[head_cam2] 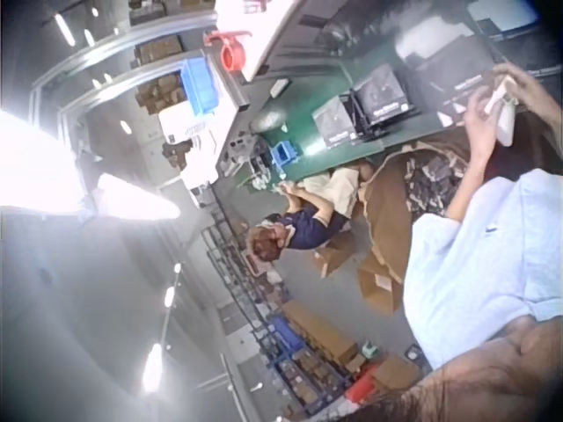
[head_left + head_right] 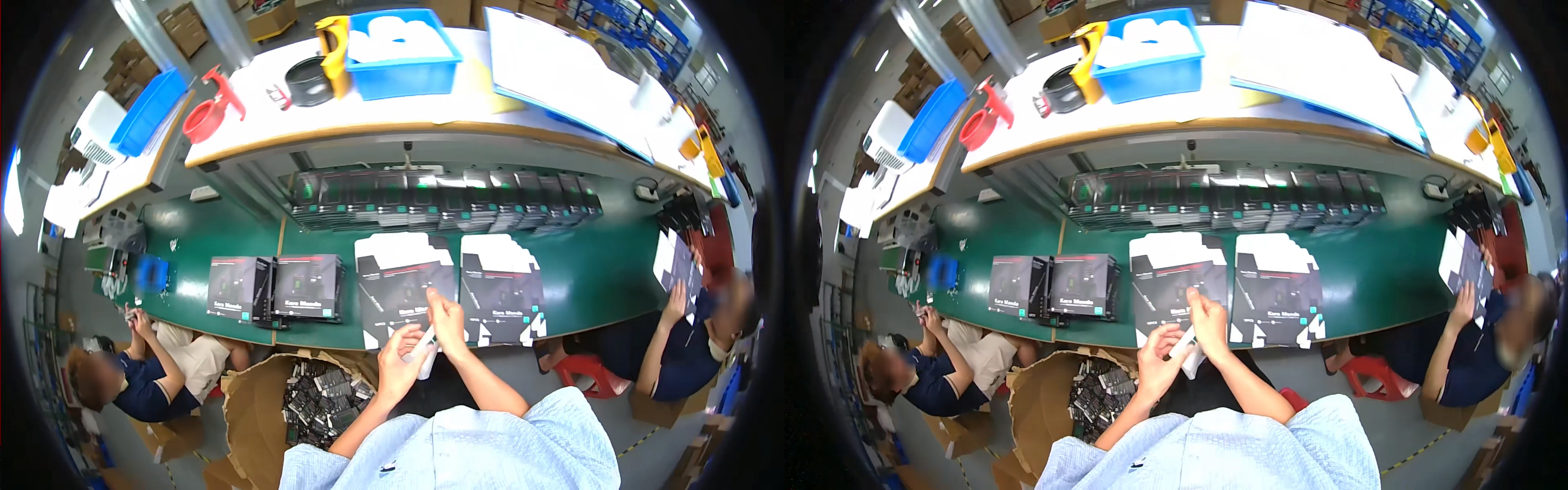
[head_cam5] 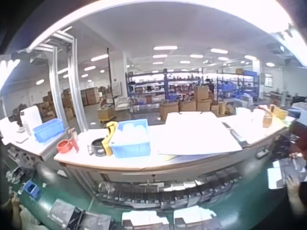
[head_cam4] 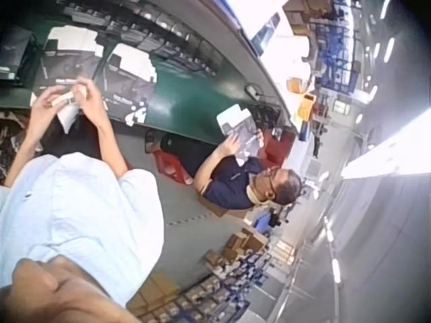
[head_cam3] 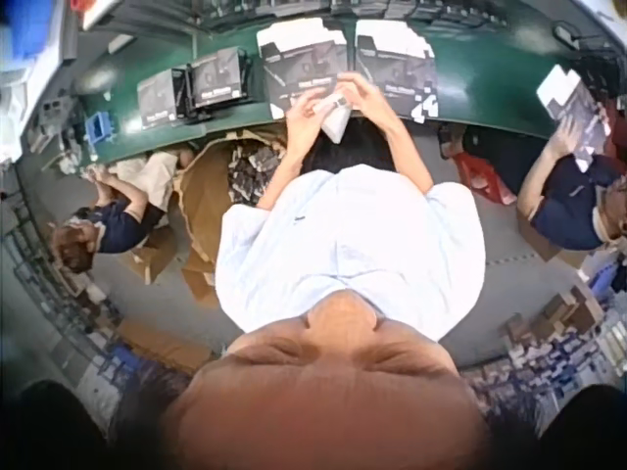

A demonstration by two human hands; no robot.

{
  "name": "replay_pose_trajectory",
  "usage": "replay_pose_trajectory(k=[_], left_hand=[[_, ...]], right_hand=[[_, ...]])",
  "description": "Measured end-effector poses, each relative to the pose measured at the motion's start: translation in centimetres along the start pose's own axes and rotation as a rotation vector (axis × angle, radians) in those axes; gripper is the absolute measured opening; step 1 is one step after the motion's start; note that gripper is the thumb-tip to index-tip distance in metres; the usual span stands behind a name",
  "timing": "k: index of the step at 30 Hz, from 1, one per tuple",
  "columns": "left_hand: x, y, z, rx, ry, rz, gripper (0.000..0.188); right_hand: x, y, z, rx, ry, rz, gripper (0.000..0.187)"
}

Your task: The person applies green stickers to the front of black product boxes labeled 'Kara Manda' on a green assembly table. They peel stickers from a sheet, place them on the boxes, and stack the finished items. The person briefly walks to a nearby cardboard box to retrieve a new stack of boxes before returning to the table to continue labeling.

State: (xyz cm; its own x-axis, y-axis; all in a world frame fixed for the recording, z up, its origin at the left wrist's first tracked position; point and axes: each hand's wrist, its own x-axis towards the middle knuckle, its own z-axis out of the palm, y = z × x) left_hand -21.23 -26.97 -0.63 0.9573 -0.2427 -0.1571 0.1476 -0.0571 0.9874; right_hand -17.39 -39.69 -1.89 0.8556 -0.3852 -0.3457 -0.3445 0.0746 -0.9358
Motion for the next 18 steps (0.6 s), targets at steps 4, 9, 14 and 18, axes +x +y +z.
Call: replay_pose_trajectory(k=[4,9,14,18], left_hand=[[-0.7,1.3,2.9,-0.201,-0.053,-0.085,0.037],[-1.8,0.7,6.3,-0.198,-0.207,-0.108,0.033],[-3.8,2.5,10.2,-0.142,-0.280,-0.091,0.031],[-4.9,1.0,12.2,-0.240,-0.298,-0.194,0.029]], right_hand=[[-1.8,-0.3,-8.2,0.193,-0.410,-0.183,0.022],[-4.7,0.0,-15.9,0.240,-0.520,-0.119,0.023],[-6.2,1.5,-20.1,0.249,-0.399,-0.098,0.018],[-7.4,3.6,-22.6,0.230,-0.366,-0.081,0.019]])
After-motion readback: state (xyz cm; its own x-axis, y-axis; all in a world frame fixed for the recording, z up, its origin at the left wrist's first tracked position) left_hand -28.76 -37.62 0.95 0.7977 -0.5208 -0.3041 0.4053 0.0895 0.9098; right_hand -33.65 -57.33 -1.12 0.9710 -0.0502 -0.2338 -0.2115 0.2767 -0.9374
